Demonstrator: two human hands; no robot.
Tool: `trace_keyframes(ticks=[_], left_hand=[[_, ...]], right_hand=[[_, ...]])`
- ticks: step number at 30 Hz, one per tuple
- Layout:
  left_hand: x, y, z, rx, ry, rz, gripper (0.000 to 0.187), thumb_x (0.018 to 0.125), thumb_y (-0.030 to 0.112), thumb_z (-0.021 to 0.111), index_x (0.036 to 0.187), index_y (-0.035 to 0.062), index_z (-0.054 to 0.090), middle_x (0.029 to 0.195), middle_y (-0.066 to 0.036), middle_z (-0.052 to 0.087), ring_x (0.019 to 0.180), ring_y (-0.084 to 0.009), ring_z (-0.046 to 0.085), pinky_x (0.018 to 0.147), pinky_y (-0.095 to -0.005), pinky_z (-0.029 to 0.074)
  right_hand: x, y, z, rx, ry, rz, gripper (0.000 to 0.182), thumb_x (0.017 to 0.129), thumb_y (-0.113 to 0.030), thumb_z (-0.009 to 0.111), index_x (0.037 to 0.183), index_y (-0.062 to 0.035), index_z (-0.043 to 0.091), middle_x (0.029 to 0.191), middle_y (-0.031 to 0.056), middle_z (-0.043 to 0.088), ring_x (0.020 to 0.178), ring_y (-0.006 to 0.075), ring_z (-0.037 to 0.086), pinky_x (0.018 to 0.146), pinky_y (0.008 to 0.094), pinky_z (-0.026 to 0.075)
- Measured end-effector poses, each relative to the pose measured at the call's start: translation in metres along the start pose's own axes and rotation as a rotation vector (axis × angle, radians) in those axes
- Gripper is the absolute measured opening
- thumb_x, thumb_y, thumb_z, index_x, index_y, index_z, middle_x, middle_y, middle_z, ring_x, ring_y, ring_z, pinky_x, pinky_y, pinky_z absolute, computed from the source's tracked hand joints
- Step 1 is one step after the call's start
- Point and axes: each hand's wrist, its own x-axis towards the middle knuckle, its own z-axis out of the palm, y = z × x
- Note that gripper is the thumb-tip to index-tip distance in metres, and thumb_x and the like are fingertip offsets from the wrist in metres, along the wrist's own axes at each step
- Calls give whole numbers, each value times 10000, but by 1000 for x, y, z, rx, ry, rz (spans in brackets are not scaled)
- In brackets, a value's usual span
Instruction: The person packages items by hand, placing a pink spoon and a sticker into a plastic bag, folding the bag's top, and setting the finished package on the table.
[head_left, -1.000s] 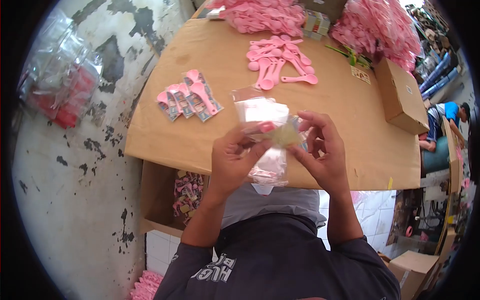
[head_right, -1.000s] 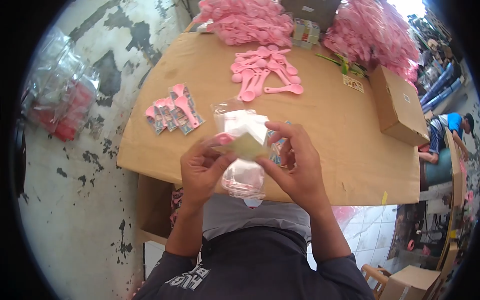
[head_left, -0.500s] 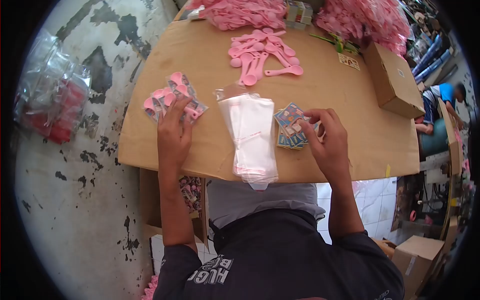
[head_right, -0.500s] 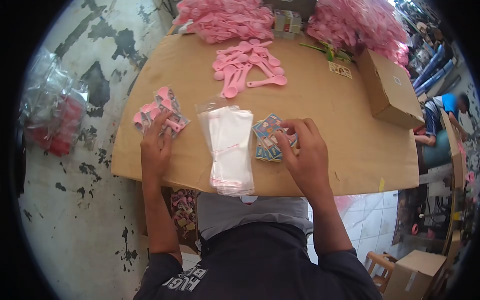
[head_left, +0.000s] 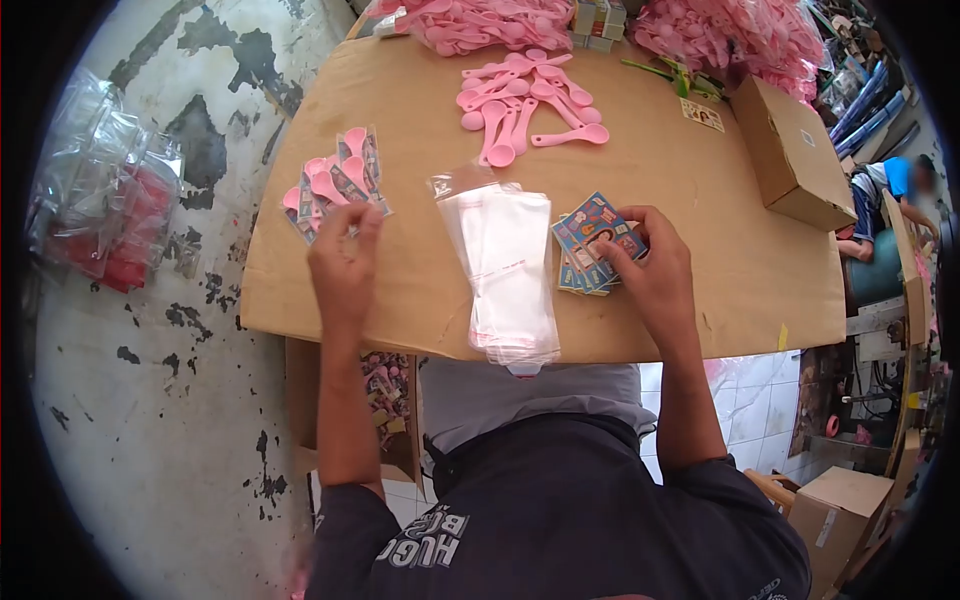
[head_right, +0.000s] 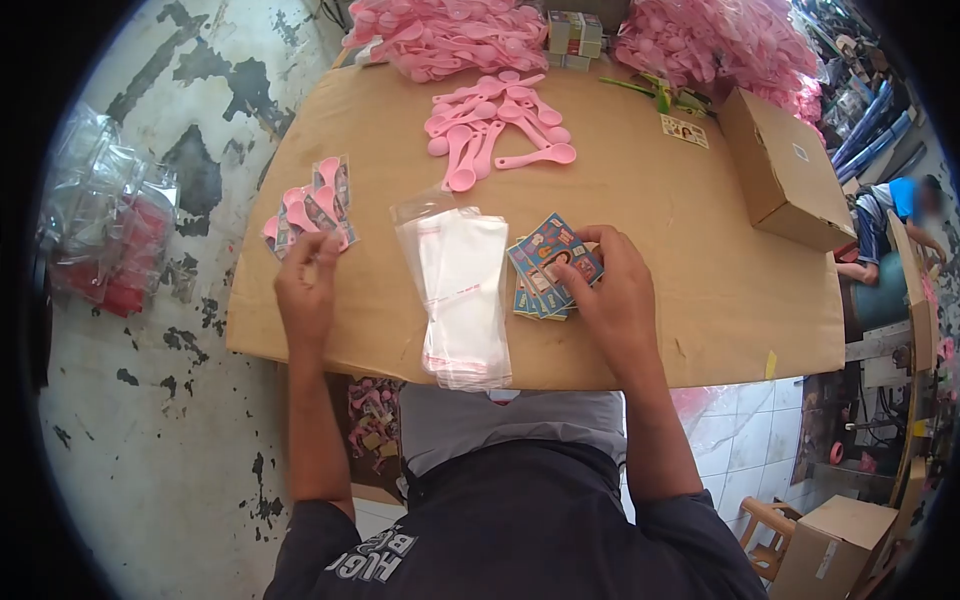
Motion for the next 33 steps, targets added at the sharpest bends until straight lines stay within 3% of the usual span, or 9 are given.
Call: trace_keyframes(ticks=[2, 5, 10, 16, 19, 21, 27, 29, 33], left_hand=[[-14, 8, 16, 36, -179, -185, 300, 951, 277, 719, 945, -23, 695, 826, -77, 669, 759, -159, 603, 720, -304, 504], [-22, 23, 43, -39, -254, -287, 346, 909, 298, 769, 884, -36, 684, 735, -50, 630, 668, -132, 544, 651, -306, 479], [-19, 34, 56, -128, -286, -392, 294, 896, 243, 786, 847, -22, 669, 706, -3, 596, 657, -73, 515, 616, -254, 438], [-27, 16, 59, -433, -319, -381, 220, 947, 180, 731, 953, -40, 712, 816, 15, 665, 740, -37, 554, 660, -214, 446], [-31, 16, 54, -471, -343, -370, 244, 965, 178, 708, 1043, -51, 730, 873, -3, 700, 769, -41, 579, 682, -209, 458], [-31, 17, 52, -445, -370, -360, 258, 971, 180, 699, 1079, -52, 733, 893, -10, 710, 776, -44, 587, 688, -207, 462], [-33, 17, 42, -353, -277, -397, 280, 975, 227, 700, 993, -49, 742, 825, -25, 707, 767, -49, 570, 699, -231, 469], [-34, 6, 42, -415, 22, -300, 257, 1013, 219, 647, 1011, -30, 713, 892, -48, 717, 797, -65, 604, 712, -230, 484], [-33, 7, 39, -800, 222, -405, 221, 1043, 195, 591, 1105, -1, 672, 1007, -91, 722, 949, -153, 684, 818, -270, 537]], right_hand=[[1, 2, 3, 76, 34, -21, 282, 888, -163, 768, 1071, 5, 634, 895, 107, 664, 756, 194, 614, 697, 342, 502], [1, -2, 1, 147, 49, -31, 206, 911, -140, 748, 999, 16, 647, 850, 98, 684, 672, 141, 585, 626, 310, 474], [2, -8, -12, 69, -40, 93, 209, 951, -187, 713, 927, 19, 689, 814, 85, 660, 673, 125, 564, 602, 301, 449], [5, 4, 0, -243, 277, -369, 228, 999, -197, 648, 993, 21, 716, 734, 64, 564, 693, 134, 564, 588, 306, 443], [-1, -24, 9, 12, 260, -211, 228, 1009, -211, 624, 1006, -1, 712, 720, 77, 572, 673, 190, 595, 603, 332, 464], [-3, -33, 21, 301, -14, -152, 209, 1019, -221, 596, 1014, -35, 691, 712, 119, 600, 646, 266, 614, 612, 362, 480], [-16, -52, 57, -150, -286, -424, 200, 1024, -244, 555, 983, -56, 606, 769, 190, 656, 694, 368, 652, 606, 470, 471], [-17, -53, 57, -157, -292, -409, 207, 1023, -256, 551, 980, -59, 600, 775, 188, 661, 716, 376, 656, 613, 490, 466], [-13, -48, 53, -98, -318, -347, 185, 1017, -229, 567, 1006, -52, 622, 759, 188, 656, 686, 374, 646, 606, 468, 471]])
